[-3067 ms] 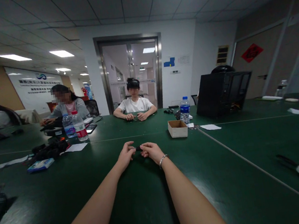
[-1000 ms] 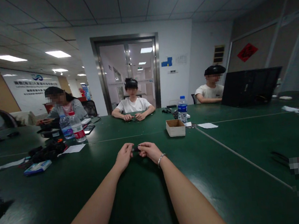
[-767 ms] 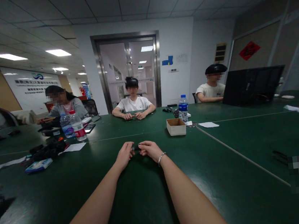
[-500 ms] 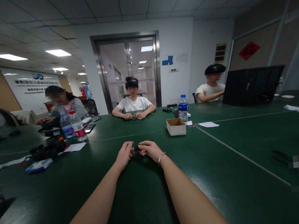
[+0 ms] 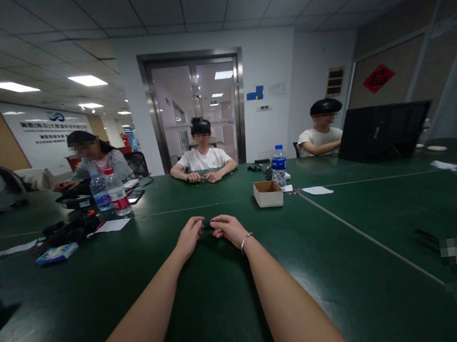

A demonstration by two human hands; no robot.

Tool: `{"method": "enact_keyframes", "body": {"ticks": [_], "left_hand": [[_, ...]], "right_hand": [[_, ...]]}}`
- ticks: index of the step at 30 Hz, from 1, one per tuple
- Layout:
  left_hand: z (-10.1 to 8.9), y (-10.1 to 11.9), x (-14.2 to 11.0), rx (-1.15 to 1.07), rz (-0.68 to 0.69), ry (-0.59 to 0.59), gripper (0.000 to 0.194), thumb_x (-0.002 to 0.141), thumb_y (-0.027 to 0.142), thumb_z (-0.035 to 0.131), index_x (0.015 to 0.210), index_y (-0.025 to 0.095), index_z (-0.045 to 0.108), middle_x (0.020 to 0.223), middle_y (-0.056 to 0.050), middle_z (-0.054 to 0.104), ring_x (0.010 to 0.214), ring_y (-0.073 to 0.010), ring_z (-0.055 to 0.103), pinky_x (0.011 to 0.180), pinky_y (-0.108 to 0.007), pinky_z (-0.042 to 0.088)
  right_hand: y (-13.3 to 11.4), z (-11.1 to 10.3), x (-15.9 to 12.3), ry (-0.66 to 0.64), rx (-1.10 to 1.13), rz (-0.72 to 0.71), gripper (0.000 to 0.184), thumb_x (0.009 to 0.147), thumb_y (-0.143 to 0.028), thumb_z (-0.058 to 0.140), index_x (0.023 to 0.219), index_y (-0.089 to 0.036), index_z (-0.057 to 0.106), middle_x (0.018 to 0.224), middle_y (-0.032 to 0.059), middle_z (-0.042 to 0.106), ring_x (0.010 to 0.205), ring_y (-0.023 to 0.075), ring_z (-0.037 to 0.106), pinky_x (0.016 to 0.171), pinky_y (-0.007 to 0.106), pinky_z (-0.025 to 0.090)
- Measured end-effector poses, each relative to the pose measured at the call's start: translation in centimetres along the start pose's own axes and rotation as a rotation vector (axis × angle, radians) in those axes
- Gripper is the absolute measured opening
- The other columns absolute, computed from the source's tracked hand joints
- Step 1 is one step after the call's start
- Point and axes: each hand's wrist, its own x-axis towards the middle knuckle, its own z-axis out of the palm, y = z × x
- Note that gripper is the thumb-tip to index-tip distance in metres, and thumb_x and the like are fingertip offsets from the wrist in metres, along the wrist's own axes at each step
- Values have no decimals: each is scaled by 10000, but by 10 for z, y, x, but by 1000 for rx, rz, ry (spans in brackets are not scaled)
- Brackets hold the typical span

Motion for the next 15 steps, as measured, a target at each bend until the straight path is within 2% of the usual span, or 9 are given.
{"method": "enact_keyframes", "body": {"ticks": [2,6,10,15], "left_hand": [[0,-2,1,1,5,-4,288,815,350,420,1023,195,547,683,2,523,614,-120,493,551,-215,358],[0,-4,2,7,-6,-41,329,844,378,347,1006,186,558,598,14,480,559,-119,465,528,-216,341],[0,-5,3,0,-3,-54,274,822,335,393,993,199,557,648,11,507,606,-116,482,542,-205,340],[2,-3,2,-35,-6,-69,298,836,362,361,963,182,562,631,10,496,584,-114,467,543,-208,344]], "right_hand": [[0,0,-1,-13,-15,2,249,637,-177,741,830,-89,612,618,38,609,508,83,559,463,156,444],[-2,0,-2,-32,-41,11,245,650,-189,732,841,-86,618,588,36,609,503,83,557,478,157,451],[-3,1,-3,-41,-44,9,250,644,-184,731,845,-85,619,587,33,611,510,80,559,479,147,448],[0,-1,-1,-42,-25,2,260,636,-194,741,842,-91,620,590,28,609,508,79,558,482,152,449]]}}
